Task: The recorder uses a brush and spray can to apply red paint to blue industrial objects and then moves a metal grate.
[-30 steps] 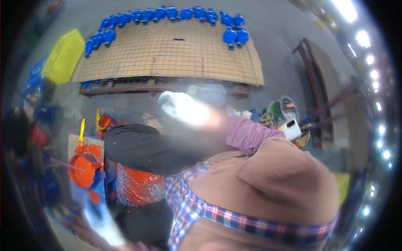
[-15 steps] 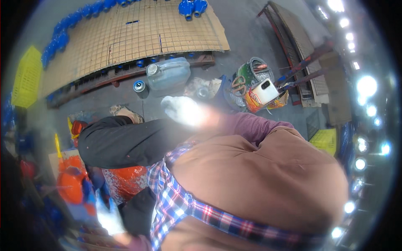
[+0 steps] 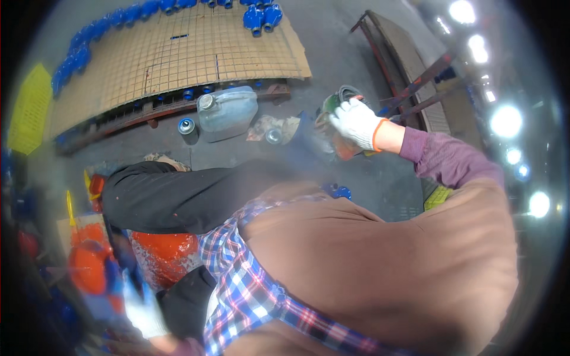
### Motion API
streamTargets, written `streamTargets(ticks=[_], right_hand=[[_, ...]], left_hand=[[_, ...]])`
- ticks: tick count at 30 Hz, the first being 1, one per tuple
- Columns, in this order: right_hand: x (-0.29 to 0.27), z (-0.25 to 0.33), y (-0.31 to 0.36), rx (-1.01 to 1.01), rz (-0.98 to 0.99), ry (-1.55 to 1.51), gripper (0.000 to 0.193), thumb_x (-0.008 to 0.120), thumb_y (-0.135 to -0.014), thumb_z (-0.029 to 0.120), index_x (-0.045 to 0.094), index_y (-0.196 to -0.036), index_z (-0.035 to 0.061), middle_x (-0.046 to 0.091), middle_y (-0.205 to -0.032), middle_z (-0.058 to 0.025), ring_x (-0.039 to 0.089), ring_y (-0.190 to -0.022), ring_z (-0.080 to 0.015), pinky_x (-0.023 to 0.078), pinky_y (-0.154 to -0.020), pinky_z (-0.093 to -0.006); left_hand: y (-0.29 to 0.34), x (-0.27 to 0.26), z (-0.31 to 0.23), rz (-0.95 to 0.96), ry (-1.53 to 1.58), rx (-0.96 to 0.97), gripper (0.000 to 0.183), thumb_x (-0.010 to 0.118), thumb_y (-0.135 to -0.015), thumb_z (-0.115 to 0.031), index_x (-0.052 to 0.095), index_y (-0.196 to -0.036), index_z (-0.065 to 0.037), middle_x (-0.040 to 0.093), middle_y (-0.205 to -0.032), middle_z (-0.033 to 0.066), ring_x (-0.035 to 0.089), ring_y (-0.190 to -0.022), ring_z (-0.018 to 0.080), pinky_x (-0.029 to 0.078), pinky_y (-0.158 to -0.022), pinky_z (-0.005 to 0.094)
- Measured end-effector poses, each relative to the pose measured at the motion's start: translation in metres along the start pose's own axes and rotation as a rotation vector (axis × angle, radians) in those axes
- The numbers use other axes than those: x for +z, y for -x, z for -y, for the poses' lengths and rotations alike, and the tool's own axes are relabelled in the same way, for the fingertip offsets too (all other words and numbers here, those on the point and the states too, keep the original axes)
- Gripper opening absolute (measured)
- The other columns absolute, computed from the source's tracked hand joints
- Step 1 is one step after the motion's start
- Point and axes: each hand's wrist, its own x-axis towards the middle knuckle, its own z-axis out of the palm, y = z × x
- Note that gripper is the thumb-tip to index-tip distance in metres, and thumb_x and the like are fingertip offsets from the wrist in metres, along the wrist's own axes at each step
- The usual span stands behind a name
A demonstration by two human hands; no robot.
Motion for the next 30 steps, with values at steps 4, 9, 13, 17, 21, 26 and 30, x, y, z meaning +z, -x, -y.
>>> streamTargets(ticks=[4,9,13,17,21,26,30], right_hand=[[0.051,-0.029,0.024,0.049,0.307,0.226,0.072,0.078,-0.067,0.026,0.056,-0.126,-0.0077,0.057,-0.132,-0.0313,0.058,-0.121,-0.0425,0.037,-0.11,-0.051],[0.086,-0.035,0.018,0.097,-0.03,0.224,0.043,0.06,-0.086,0.02,0.061,-0.125,0.0035,0.068,-0.11,-0.0141,0.063,-0.108,-0.0297,0.045,-0.093,-0.0402],[0.055,-0.03,0.014,0.003,-0.023,0.371,0.036,0.066,-0.079,0.019,0.068,-0.111,0.0036,0.069,-0.101,-0.0119,0.064,-0.099,-0.0282,0.045,-0.086,-0.041],[-0.036,-0.025,0.013,0.064,0.212,0.402,0.032,0.072,-0.073,0.024,0.073,-0.1,0.0079,0.068,-0.095,-0.0094,0.064,-0.094,-0.0268,0.044,-0.082,-0.0397],[-0.15,-0.027,0.022,-0.014,0.228,0.41,0.045,0.081,-0.063,0.027,0.072,-0.102,0.0066,0.067,-0.095,-0.0125,0.065,-0.093,-0.0304,0.049,-0.085,-0.0395],[-0.252,0.003,-0.022,-0.37,0.215,0.096,0.07,0.091,-0.056,0.035,0.064,-0.112,0.004,0.067,-0.1,-0.0163,0.068,-0.096,-0.0357,0.055,-0.084,-0.0448],[-0.289,0.067,-0.082,-0.784,0.451,-0.063,0.051,0.087,-0.067,0.026,0.068,-0.104,-0.0018,0.07,-0.1,-0.0153,0.068,-0.089,-0.0264,0.054,-0.08,-0.0372]], left_hand=[[0.002,0.001,0.001,-0.021,0.005,0.013,0.049,0.062,-0.093,-0.007,0.053,-0.139,0.005,0.057,-0.141,0.023,0.056,-0.13,0.0335,0.039,-0.112,0.0376],[0.003,0.006,0.009,-0.084,-0.094,0.061,0.05,0.062,-0.094,-0.012,0.052,-0.141,0.003,0.057,-0.141,0.0219,0.057,-0.128,0.0367,0.043,-0.108,0.0386],[0.002,0.011,0.019,-0.072,-0.104,0.042,0.053,0.062,-0.092,-0.012,0.051,-0.142,0.002,0.058,-0.14,0.0222,0.057,-0.127,0.0378,0.043,-0.107,0.0394],[-0.005,0.012,0.027,-0.072,-0.103,0.111,0.054,0.062,-0.091,-0.011,0.051,-0.142,0.002,0.059,-0.139,0.0222,0.058,-0.126,0.0373,0.044,-0.107,0.0387],[-0.013,0.001,0.009,-0.108,0.017,0.07,0.051,0.062,-0.092,-0.01,0.053,-0.14,0.004,0.059,-0.14,0.0212,0.059,-0.128,0.0322,0.044,-0.108,0.0366],[-0.013,-0.009,-0.082,-0.405,0.683,0.067,0.038,0.061,-0.099,-0.009,0.059,-0.135,0.003,0.068,-0.123,0.0119,0.064,-0.112,0.0176,0.05,-0.096,0.0307],[-0.014,0.024,-0.187,-0.144,0.894,0.496,0.059,0.072,-0.084,-0.005,0.055,-0.14,-0.001,0.06,-0.135,0.0109,0.061,-0.119,0.0196,0.049,-0.101,0.0325]])
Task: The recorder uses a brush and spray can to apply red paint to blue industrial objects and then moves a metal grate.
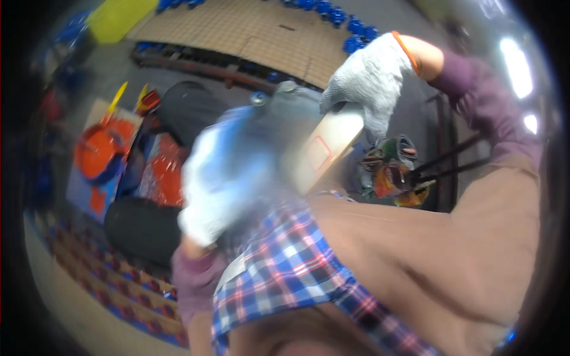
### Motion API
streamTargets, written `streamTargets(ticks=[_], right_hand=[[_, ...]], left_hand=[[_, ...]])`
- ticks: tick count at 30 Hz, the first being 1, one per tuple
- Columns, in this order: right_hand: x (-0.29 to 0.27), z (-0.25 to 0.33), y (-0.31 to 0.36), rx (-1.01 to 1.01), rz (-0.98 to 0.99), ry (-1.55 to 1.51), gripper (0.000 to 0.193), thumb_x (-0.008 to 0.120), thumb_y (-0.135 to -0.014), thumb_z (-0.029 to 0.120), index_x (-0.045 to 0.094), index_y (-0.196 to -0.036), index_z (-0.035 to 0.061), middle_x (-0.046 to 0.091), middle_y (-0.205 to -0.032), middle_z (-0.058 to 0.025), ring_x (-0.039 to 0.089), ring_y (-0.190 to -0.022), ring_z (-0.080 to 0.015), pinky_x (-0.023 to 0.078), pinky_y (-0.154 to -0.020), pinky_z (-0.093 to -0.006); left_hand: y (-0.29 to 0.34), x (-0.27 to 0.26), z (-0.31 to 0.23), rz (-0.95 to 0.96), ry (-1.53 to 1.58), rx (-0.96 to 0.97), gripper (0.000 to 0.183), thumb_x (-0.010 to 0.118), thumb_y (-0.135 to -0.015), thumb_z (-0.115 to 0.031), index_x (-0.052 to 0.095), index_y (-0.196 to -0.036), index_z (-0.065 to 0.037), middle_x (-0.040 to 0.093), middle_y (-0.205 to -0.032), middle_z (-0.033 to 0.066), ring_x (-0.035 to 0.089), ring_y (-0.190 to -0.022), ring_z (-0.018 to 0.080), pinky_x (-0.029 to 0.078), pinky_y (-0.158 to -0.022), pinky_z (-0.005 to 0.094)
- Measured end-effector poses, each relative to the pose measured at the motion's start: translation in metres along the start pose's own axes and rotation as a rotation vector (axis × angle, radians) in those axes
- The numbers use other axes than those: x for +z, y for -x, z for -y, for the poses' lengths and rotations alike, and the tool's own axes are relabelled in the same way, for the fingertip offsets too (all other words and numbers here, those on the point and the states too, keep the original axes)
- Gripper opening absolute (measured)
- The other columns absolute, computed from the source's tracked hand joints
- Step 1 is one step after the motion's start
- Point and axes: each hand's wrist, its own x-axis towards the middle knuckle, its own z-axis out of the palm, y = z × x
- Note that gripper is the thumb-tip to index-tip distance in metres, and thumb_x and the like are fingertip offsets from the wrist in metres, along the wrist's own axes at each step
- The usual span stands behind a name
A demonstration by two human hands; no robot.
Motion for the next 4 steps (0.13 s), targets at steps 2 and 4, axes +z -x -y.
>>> streamTargets(ticks=[2,4], right_hand=[[-0.033,0.009,-0.02,-0.122,0.18,-0.124,0.063,0.082,-0.078,0.046,0.066,-0.114,-0.0038,0.069,-0.107,-0.0201,0.066,-0.098,-0.0265,0.054,-0.083,-0.0381],[-0.05,0.02,-0.036,-0.085,0.177,-0.187,0.067,0.078,-0.08,0.051,0.065,-0.116,-0.004,0.069,-0.108,-0.0207,0.066,-0.1,-0.0268,0.055,-0.084,-0.0384]], left_hand=[[-0.003,0.033,-0.007,0.221,-0.14,-0.179,0.07,0.076,-0.084,-0.021,0.049,-0.145,0.0,0.059,-0.136,0.013,0.059,-0.12,0.0195,0.049,-0.1,0.0347],[-0.004,0.053,0.003,0.254,0.147,-0.316,0.078,0.075,-0.085,-0.031,0.042,-0.149,0.0,0.059,-0.133,0.0155,0.06,-0.116,0.0212,0.049,-0.099,0.0368]])
